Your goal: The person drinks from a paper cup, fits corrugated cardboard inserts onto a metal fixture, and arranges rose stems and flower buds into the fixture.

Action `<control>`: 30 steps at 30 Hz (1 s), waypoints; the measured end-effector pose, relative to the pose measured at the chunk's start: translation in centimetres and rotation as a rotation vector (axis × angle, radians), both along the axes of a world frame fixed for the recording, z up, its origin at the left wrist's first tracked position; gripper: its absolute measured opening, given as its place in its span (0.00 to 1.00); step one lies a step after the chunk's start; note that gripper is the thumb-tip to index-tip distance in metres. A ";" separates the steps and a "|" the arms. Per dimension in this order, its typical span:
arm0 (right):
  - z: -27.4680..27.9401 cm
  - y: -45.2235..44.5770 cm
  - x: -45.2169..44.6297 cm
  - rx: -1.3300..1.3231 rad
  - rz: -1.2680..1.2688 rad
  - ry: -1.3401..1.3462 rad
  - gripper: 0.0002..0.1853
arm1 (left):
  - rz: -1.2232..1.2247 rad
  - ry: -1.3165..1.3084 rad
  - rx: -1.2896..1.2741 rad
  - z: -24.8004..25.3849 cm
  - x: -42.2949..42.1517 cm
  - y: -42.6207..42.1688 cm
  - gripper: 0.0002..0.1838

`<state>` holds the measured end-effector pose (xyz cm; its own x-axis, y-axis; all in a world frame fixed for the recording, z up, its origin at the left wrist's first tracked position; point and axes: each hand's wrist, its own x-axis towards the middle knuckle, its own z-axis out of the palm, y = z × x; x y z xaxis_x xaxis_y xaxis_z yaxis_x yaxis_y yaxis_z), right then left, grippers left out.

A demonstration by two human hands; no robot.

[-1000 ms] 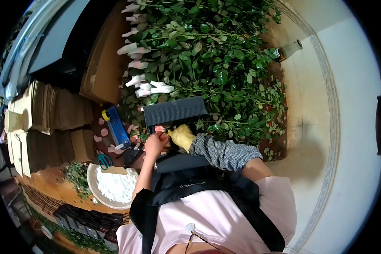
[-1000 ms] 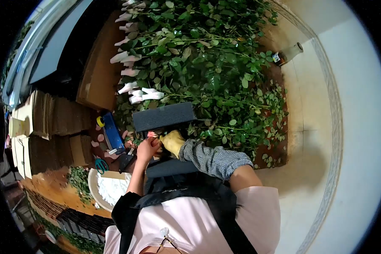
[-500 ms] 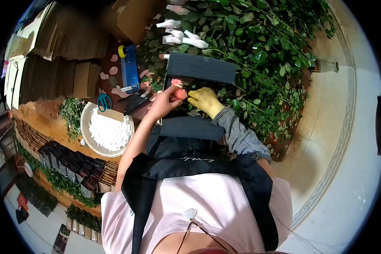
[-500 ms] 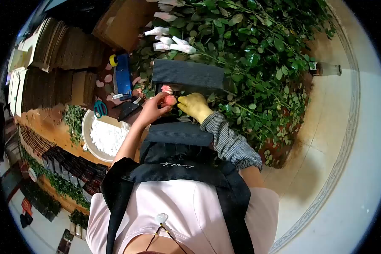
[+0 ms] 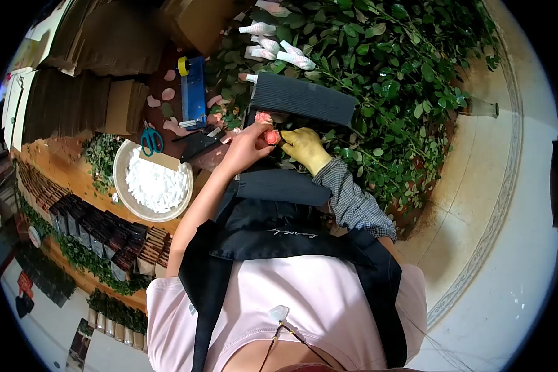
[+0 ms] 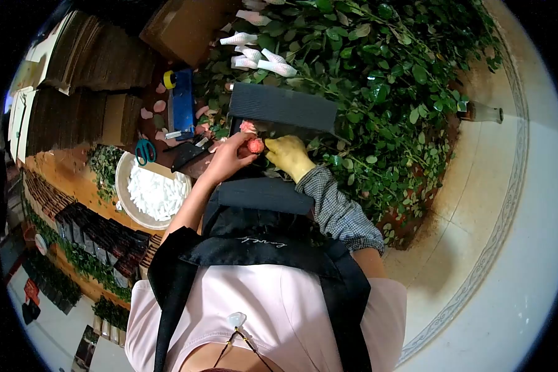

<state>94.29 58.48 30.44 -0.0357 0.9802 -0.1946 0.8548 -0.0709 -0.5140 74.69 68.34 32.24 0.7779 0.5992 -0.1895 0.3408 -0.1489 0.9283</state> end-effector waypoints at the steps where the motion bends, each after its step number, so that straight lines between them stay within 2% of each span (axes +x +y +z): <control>1: 0.0 0.0 0.0 0.008 -0.004 0.007 0.09 | -0.016 0.003 0.024 0.1 0.2 0.1 0.23; 2: -0.2 -0.1 0.0 0.011 -0.009 0.004 0.09 | -0.021 0.000 0.027 -0.4 0.3 0.1 0.23; 4: -0.7 0.0 -0.1 0.003 -0.011 -0.022 0.10 | -0.031 -0.026 0.201 -1.7 0.6 0.2 0.20; 5: -0.5 0.0 -0.1 -0.011 -0.026 -0.028 0.10 | -0.042 -0.031 0.198 -1.4 0.9 0.5 0.17; 13: -0.6 -0.2 0.0 -0.050 -0.038 -0.042 0.12 | -0.072 -0.026 0.198 -0.5 1.4 0.3 0.18; 16: -2.1 -0.5 -0.3 0.116 -0.089 0.020 0.09 | -0.087 -0.079 0.303 -1.6 1.5 0.4 0.19; 18: -0.1 0.2 -0.4 -0.128 -0.078 -0.078 0.13 | -0.120 -0.032 0.381 -1.6 1.7 0.6 0.19; 20: -1.1 0.1 -0.8 -0.109 -0.146 -0.100 0.13 | -0.151 0.004 0.457 -1.6 1.8 0.6 0.18; 25: -0.4 0.7 -1.5 -0.086 -0.369 0.018 0.17 | 0.095 0.126 0.296 -2.5 2.1 0.0 0.17; 26: -0.3 0.9 -1.6 -0.142 -0.368 -0.025 0.17 | 0.143 0.102 0.191 -2.0 2.0 -0.4 0.18; 28: -1.6 0.4 -1.6 -0.078 -0.309 -0.047 0.16 | 0.145 0.081 0.150 -2.2 1.8 -0.5 0.18; 30: -1.5 -0.1 -0.9 0.041 -0.199 0.036 0.16 | 0.115 0.063 0.286 -1.9 1.0 -0.1 0.17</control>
